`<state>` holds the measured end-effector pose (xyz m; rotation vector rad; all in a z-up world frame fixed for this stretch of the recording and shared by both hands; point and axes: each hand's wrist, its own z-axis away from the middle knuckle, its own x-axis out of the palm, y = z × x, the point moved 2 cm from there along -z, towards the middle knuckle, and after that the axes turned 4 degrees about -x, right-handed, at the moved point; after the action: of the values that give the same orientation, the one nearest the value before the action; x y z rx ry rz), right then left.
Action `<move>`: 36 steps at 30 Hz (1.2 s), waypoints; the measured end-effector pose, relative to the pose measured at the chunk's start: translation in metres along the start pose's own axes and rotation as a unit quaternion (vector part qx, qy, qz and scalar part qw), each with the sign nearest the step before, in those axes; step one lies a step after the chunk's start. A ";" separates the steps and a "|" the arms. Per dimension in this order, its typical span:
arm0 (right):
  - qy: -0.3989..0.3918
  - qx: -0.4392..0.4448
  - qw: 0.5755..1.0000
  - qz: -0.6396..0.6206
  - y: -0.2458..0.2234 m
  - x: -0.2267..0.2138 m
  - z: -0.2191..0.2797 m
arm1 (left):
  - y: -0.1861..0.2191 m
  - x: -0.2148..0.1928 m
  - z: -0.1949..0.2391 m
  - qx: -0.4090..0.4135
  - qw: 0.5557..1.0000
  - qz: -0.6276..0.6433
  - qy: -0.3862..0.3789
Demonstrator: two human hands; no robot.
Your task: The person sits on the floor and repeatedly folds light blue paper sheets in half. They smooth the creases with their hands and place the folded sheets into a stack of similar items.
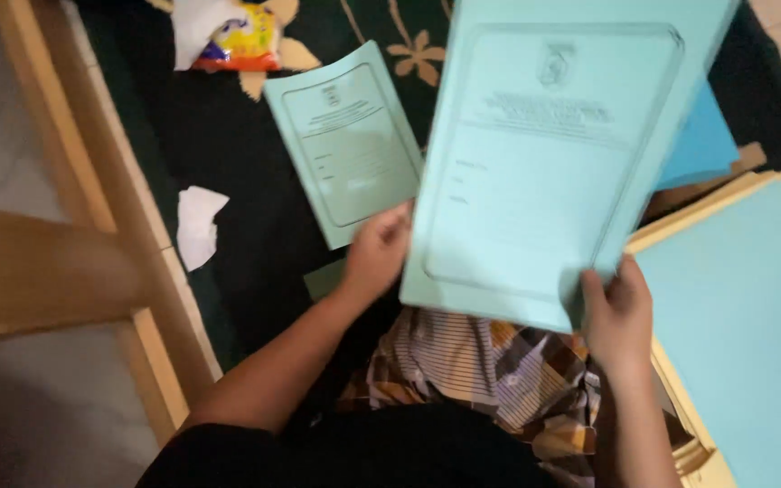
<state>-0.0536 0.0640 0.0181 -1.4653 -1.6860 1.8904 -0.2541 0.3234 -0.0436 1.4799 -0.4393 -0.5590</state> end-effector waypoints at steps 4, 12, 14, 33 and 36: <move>-0.069 -0.093 0.991 -0.070 -0.044 0.082 -0.091 | -0.067 -0.068 -0.029 0.039 0.983 -0.120 0.136; -0.203 -0.015 0.974 -0.097 0.002 0.243 -0.183 | -0.221 -0.133 -0.021 0.170 0.928 -0.312 0.114; -0.207 0.028 0.974 -0.085 0.048 0.266 -0.190 | -0.209 -0.134 -0.020 0.171 0.923 -0.326 0.115; -0.239 0.118 0.960 0.082 -0.007 0.272 -0.156 | -0.199 -0.120 -0.016 0.179 0.902 -0.386 0.072; -0.248 0.120 0.955 0.106 -0.002 0.277 -0.154 | -0.194 -0.120 -0.015 0.187 0.895 -0.397 0.081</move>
<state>-0.0704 0.3580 -0.0996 -1.1799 -1.4405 2.6482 -0.3565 0.4057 -0.2305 2.0593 0.2403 -1.0191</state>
